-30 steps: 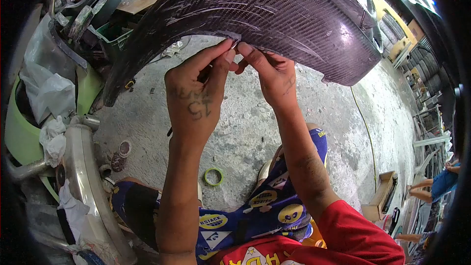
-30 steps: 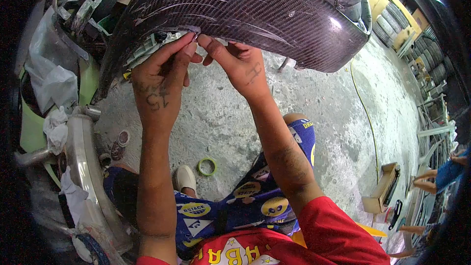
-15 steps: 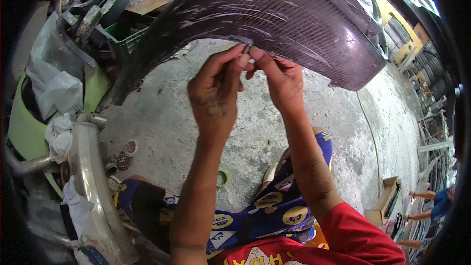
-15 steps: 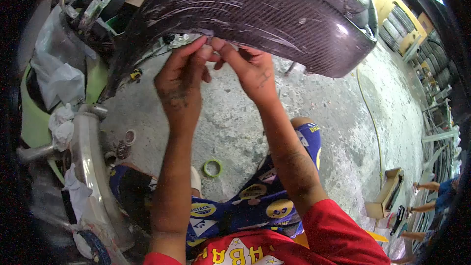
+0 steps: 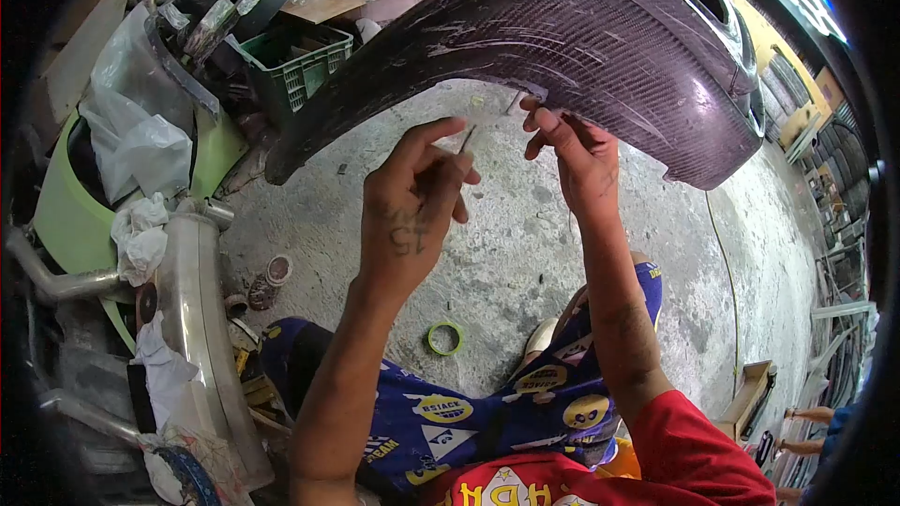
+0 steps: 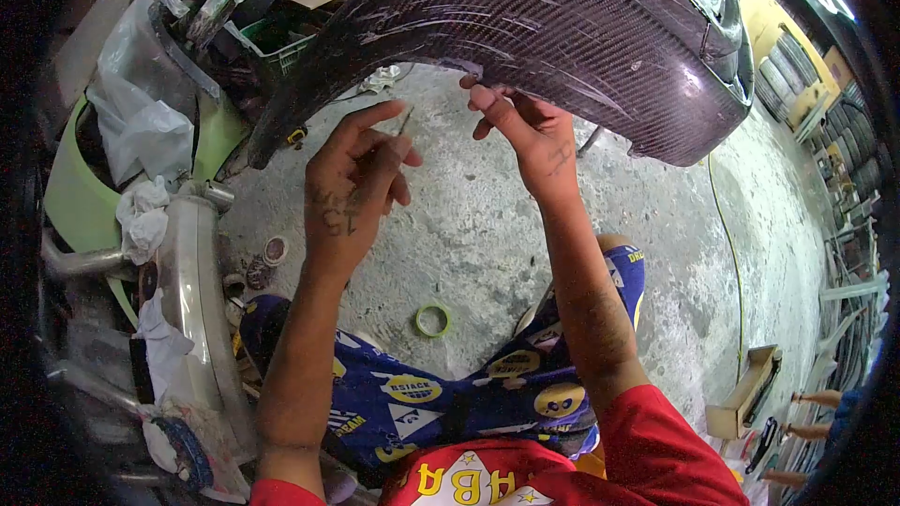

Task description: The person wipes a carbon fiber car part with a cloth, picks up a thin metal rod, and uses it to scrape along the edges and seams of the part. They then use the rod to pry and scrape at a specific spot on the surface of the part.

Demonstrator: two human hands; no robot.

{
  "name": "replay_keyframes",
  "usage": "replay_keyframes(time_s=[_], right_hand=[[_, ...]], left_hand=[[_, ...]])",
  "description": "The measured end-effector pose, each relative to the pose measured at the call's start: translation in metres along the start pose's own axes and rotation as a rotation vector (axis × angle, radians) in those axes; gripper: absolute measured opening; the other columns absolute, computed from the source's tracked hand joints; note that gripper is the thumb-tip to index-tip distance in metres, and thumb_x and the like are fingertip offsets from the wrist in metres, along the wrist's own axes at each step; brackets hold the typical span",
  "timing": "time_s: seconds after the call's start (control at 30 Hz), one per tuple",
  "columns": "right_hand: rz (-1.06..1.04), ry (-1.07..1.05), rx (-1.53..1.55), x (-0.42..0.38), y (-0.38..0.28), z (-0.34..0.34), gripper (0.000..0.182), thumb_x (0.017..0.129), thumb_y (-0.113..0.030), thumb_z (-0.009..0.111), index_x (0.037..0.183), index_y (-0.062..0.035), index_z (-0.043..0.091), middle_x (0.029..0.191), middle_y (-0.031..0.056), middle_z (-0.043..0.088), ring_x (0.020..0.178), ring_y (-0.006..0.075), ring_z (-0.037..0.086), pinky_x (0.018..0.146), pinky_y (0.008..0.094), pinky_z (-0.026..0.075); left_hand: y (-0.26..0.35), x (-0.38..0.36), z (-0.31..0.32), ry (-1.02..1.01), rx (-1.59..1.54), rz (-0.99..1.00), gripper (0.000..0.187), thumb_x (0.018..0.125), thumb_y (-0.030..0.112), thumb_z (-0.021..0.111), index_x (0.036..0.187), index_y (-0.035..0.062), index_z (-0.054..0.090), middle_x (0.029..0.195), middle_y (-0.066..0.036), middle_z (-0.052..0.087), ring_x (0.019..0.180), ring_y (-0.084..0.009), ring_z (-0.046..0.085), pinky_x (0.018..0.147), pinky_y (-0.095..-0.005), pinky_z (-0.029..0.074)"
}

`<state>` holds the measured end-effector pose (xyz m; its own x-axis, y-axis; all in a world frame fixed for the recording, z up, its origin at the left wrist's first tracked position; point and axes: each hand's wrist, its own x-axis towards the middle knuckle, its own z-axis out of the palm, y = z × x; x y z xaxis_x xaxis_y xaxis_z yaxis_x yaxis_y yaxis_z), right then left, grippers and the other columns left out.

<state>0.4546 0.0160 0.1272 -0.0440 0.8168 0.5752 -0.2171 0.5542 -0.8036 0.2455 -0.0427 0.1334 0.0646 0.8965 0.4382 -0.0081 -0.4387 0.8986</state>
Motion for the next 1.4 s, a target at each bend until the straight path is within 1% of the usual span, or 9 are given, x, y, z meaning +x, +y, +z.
replay_keyframes(time_s=[0.2,0.33,0.6,0.73,0.8,1.03,1.17,1.27,1.4], right_hand=[[0.236,-0.244,-0.023,-0.014,0.020,0.004,0.032,0.092,-0.004,0.068,0.123,0.0019,0.064,0.113,0.0101,0.067,0.095,0.0155,0.064,0.074,0.0291,0.057],[0.398,-0.490,0.084,-0.044,0.037,0.025,0.022,0.095,-0.013,0.068,0.111,0.0021,0.071,0.104,0.0111,0.071,0.092,0.0159,0.068,0.072,0.0289,0.057],[0.499,-0.135,0.130,-0.071,0.048,0.046,0.021,0.096,-0.017,0.068,0.107,-0.0002,0.073,0.096,0.0058,0.071,0.078,0.0120,0.064,0.064,0.0270,0.052],[0.523,0.129,0.335,-0.059,0.043,0.042,0.024,0.096,-0.023,0.069,0.109,-0.0031,0.073,0.099,0.0025,0.069,0.073,0.0097,0.055,0.062,0.0272,0.046],[0.526,0.212,0.439,-0.053,0.036,0.049,0.026,0.095,-0.026,0.071,0.109,-0.0044,0.073,0.096,0.0014,0.068,0.072,0.0086,0.054,0.062,0.0270,0.046],[0.366,0.050,0.291,-0.035,0.023,0.070,0.026,0.095,-0.026,0.070,0.109,-0.0040,0.074,0.096,0.0009,0.069,0.072,0.0074,0.056,0.062,0.0260,0.046],[0.265,-0.149,0.137,-0.027,0.017,0.082,0.014,0.096,-0.011,0.067,0.099,-0.0011,0.076,0.096,0.0059,0.070,0.072,0.0099,0.062,0.059,0.0264,0.051],[0.187,-0.332,0.054,-0.022,0.017,0.094,0.017,0.097,-0.014,0.067,0.105,-0.0012,0.075,0.092,0.0050,0.069,0.074,0.0093,0.062,0.060,0.0262,0.052],[0.255,-0.162,0.139,-0.009,0.023,0.087,0.022,0.096,-0.019,0.068,0.111,-0.0033,0.073,0.090,0.0034,0.070,0.078,0.0095,0.064,0.063,0.0252,0.055]], left_hand=[[-0.015,-0.021,-0.019,-0.070,0.010,-0.041,0.037,0.098,0.019,0.066,0.130,0.0056,0.053,0.089,-0.008,0.073,0.060,-0.0072,0.059,0.052,-0.0216,0.044],[-0.028,-0.039,-0.030,-0.120,0.076,-0.060,0.031,0.099,0.012,0.064,0.126,0.0037,0.051,0.076,-0.008,0.070,0.058,-0.0084,0.060,0.052,-0.0258,0.046],[-0.027,-0.043,-0.060,-0.220,0.121,-0.296,0.037,0.093,0.014,0.072,0.125,0.0032,0.058,0.085,-0.008,0.072,0.061,-0.0075,0.060,0.056,-0.0237,0.048],[-0.013,-0.035,-0.094,-0.295,-0.036,-0.421,0.042,0.089,0.017,0.076,0.126,0.0015,0.062,0.091,-0.009,0.072,0.064,-0.0076,0.061,0.055,-0.0200,0.045],[-0.013,-0.033,-0.108,-0.305,-0.383,-0.342,0.052,0.089,0.024,0.077,0.132,-0.0003,0.059,0.099,-0.013,0.072,0.065,-0.0087,0.062,0.055,-0.0196,0.045],[-0.005,-0.034,-0.145,-0.503,-0.211,-0.206,0.066,0.090,0.038,0.076,0.137,-0.0032,0.056,0.105,-0.016,0.072,0.068,-0.0092,0.061,0.061,-0.0191,0.046],[0.010,-0.034,-0.128,-0.466,-0.075,-0.260,0.065,0.091,0.048,0.072,0.129,-0.0036,0.061,0.100,-0.013,0.071,0.068,-0.0090,0.060,0.057,-0.0206,0.041],[0.024,-0.015,-0.087,-0.280,0.113,-0.359,0.036,0.098,0.029,0.067,0.121,0.0008,0.067,0.082,-0.006,0.069,0.059,-0.0050,0.051,0.054,-0.0202,0.041],[0.037,-0.004,-0.060,-0.079,0.329,-0.307,0.025,0.103,0.024,0.058,0.111,0.0035,0.070,0.066,-0.001,0.060,0.051,-0.0033,0.042,0.047,-0.0233,0.033]])
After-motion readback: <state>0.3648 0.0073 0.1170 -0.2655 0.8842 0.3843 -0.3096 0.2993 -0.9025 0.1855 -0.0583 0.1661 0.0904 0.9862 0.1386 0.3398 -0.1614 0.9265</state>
